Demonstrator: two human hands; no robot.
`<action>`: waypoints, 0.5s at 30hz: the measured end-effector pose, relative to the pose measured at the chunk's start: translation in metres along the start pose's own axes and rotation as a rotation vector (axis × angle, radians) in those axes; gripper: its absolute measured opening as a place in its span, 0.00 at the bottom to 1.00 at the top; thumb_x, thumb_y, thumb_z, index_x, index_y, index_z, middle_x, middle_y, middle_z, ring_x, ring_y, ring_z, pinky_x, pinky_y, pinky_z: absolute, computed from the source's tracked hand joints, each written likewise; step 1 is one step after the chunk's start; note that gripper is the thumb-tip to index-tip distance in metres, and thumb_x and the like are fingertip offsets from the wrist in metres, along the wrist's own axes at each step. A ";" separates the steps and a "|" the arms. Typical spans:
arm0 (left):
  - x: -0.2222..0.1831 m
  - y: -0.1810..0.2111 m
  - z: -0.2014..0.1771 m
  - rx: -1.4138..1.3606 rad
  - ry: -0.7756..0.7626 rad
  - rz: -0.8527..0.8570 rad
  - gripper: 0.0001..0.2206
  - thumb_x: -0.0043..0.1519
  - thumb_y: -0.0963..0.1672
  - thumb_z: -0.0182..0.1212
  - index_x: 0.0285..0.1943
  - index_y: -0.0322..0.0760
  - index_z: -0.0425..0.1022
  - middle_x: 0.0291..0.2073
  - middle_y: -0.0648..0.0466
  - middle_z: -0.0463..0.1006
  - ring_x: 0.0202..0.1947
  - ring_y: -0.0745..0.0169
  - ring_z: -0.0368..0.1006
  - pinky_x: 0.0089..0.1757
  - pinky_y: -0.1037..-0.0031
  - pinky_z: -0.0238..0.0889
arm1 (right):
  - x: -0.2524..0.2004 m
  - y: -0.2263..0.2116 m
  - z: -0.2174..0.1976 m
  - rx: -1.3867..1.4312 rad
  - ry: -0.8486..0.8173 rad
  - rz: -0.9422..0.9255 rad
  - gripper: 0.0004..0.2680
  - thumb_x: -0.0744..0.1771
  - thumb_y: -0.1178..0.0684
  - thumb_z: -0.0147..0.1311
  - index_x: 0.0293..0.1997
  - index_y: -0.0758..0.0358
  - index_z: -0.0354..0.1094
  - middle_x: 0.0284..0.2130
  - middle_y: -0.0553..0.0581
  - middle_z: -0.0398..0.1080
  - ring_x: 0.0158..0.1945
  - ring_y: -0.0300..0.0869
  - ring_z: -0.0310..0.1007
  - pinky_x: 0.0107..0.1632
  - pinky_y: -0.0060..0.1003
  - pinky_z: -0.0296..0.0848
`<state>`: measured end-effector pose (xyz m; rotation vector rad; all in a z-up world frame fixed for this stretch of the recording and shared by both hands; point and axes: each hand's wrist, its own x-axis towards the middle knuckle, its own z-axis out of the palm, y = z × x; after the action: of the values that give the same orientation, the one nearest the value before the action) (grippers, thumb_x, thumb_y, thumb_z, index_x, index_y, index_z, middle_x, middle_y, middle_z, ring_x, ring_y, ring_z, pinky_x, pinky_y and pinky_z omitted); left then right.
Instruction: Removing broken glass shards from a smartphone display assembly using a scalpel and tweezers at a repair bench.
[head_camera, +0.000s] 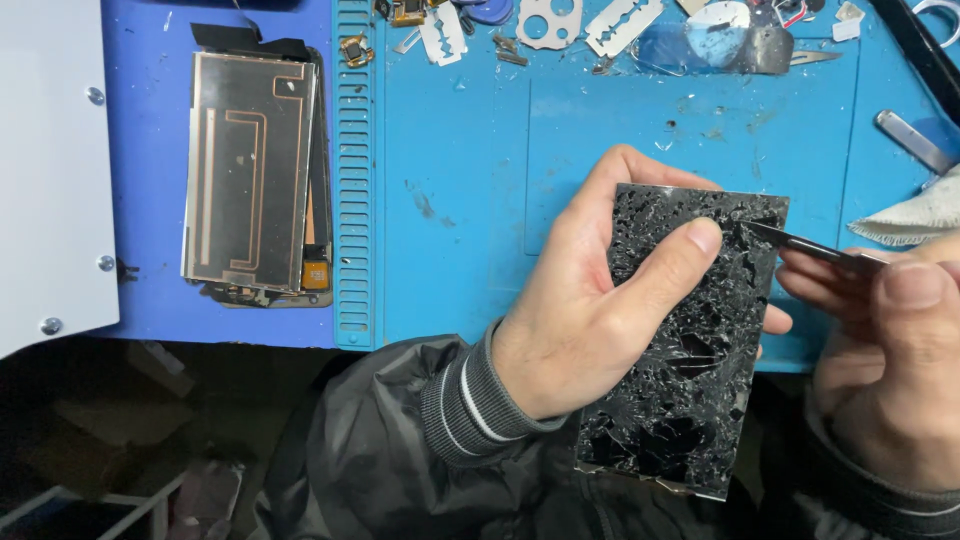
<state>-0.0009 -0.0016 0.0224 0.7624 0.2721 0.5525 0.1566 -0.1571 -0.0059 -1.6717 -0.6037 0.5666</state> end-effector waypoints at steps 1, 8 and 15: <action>0.000 0.001 0.000 0.025 -0.007 0.004 0.11 0.73 0.38 0.48 0.61 0.30 0.55 0.44 0.38 0.77 0.40 0.48 0.80 0.42 0.68 0.78 | 0.000 0.001 0.000 0.011 -0.001 -0.010 0.07 0.77 0.48 0.38 0.54 0.60 0.53 0.52 0.60 0.72 0.54 0.43 0.80 0.65 0.30 0.82; -0.001 0.003 0.002 -0.047 0.009 -0.033 0.12 0.72 0.39 0.49 0.62 0.29 0.55 0.47 0.39 0.75 0.41 0.47 0.79 0.43 0.66 0.77 | 0.007 0.007 -0.013 0.079 -0.051 0.036 0.08 0.77 0.46 0.41 0.58 0.56 0.54 0.49 0.53 0.71 0.55 0.38 0.79 0.62 0.26 0.82; 0.000 0.002 0.002 -0.001 -0.004 0.013 0.14 0.73 0.48 0.49 0.58 0.32 0.58 0.39 0.48 0.75 0.38 0.53 0.80 0.42 0.71 0.76 | 0.002 0.024 -0.019 0.024 -0.064 -0.036 0.14 0.77 0.42 0.39 0.62 0.64 0.55 0.57 0.64 0.71 0.57 0.45 0.78 0.64 0.32 0.81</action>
<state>-0.0010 -0.0016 0.0256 0.7646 0.2634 0.5632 0.1723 -0.1730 -0.0265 -1.6219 -0.6699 0.6008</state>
